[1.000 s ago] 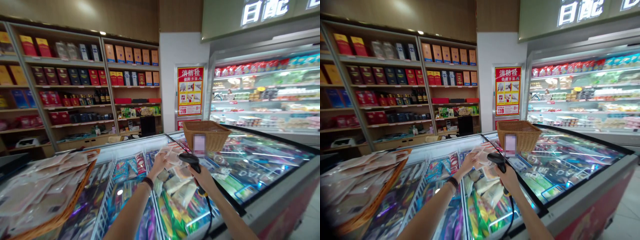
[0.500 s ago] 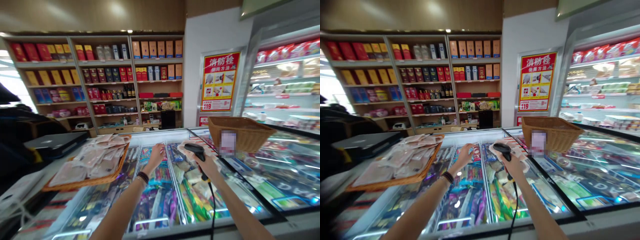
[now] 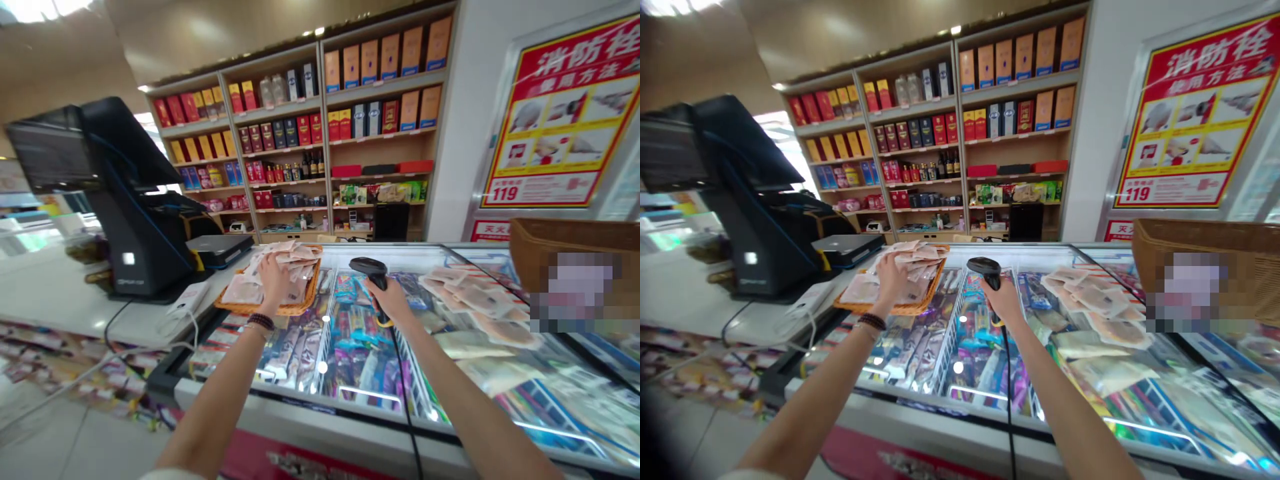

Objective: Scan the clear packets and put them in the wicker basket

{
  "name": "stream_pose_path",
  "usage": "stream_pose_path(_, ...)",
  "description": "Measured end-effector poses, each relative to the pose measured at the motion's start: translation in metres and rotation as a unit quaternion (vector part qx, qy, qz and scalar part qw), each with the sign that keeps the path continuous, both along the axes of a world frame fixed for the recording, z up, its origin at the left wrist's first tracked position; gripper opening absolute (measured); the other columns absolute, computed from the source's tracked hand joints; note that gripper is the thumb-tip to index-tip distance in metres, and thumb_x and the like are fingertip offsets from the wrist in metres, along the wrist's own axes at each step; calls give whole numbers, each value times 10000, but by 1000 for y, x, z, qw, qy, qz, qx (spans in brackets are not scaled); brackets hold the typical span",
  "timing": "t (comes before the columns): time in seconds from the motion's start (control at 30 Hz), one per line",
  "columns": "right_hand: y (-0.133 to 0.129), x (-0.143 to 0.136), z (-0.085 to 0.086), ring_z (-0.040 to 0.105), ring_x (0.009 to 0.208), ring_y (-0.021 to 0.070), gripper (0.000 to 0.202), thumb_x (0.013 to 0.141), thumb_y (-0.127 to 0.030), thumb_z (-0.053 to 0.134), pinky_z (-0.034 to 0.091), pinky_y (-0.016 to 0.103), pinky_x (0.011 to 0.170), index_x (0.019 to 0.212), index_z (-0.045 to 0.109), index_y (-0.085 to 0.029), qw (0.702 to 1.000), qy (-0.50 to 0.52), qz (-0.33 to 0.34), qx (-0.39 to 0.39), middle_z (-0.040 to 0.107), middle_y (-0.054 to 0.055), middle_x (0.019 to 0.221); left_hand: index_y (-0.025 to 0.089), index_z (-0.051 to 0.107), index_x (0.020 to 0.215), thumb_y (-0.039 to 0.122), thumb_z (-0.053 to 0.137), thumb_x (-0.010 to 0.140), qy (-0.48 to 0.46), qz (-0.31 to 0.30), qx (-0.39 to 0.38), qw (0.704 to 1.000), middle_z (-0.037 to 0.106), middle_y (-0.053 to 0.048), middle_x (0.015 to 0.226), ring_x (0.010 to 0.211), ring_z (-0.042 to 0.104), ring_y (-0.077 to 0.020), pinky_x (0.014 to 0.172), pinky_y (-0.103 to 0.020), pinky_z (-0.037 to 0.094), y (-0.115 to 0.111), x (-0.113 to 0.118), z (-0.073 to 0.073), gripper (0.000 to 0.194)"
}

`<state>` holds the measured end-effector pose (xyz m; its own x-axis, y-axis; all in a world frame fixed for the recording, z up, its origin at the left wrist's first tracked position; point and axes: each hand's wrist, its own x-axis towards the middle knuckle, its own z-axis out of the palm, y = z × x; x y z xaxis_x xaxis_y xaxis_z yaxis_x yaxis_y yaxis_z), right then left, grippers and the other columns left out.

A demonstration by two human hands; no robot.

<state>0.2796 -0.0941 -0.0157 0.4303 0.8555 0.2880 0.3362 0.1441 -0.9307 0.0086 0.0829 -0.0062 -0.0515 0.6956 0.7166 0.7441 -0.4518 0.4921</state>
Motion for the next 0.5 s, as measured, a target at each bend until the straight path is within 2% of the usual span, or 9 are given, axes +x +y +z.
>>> stream_pose_path(0.1, 10, -23, -7, 543, 358, 156, 363, 823, -554, 676, 399, 271, 396, 681, 505, -266, 1000, 7, 20, 4, 573, -27, 477, 83, 545, 1397, 198, 623, 864, 9, 77, -48, 996, 568, -274, 1476, 1460, 476, -391, 1223, -566, 336, 12, -30, -2, 551)
stream_pose_path(0.23, 13, -37, -24, 545, 354, 165, 363, 820, -567, 695, 405, 276, 401, 709, 523, -266, 999, -5, 45, -13, 557, -38, 466, 64, 541, 1401, 319, 680, 842, 34, 116, -118, 986, 623, -286, 1398, 1384, 547, -414, 1172, -536, 383, 16, -52, -12, 629)
stream_pose_path(0.37, 9, -38, -36, 531, 342, 164, 372, 827, -567, 701, 404, 279, 393, 697, 528, -265, 997, -18, 67, -32, 552, -34, 457, 87, 544, 1407, 402, 744, 805, 56, 162, -88, 981, 610, -271, 1412, 1376, 523, -425, 1146, -544, 395, 5, -57, -20, 708)
stream_pose_path(0.43, 6, -38, -36, 530, 345, 157, 368, 830, -563, 705, 406, 278, 390, 706, 531, -263, 997, -12, 67, -31, 570, -31, 482, 122, 559, 1385, 381, 753, 812, 50, 151, -71, 985, 639, -235, 1381, 1328, 556, -403, 1106, -515, 431, -1, -55, -21, 658)
stream_pose_path(0.5, 4, -39, -35, 538, 353, 154, 362, 828, -561, 714, 416, 276, 397, 727, 540, -260, 998, -9, 63, -31, 584, -32, 501, 167, 584, 1326, 355, 726, 854, 35, 116, -74, 990, 704, -179, 1259, 1208, 630, -359, 1012, -458, 485, -8, -53, -23, 528)
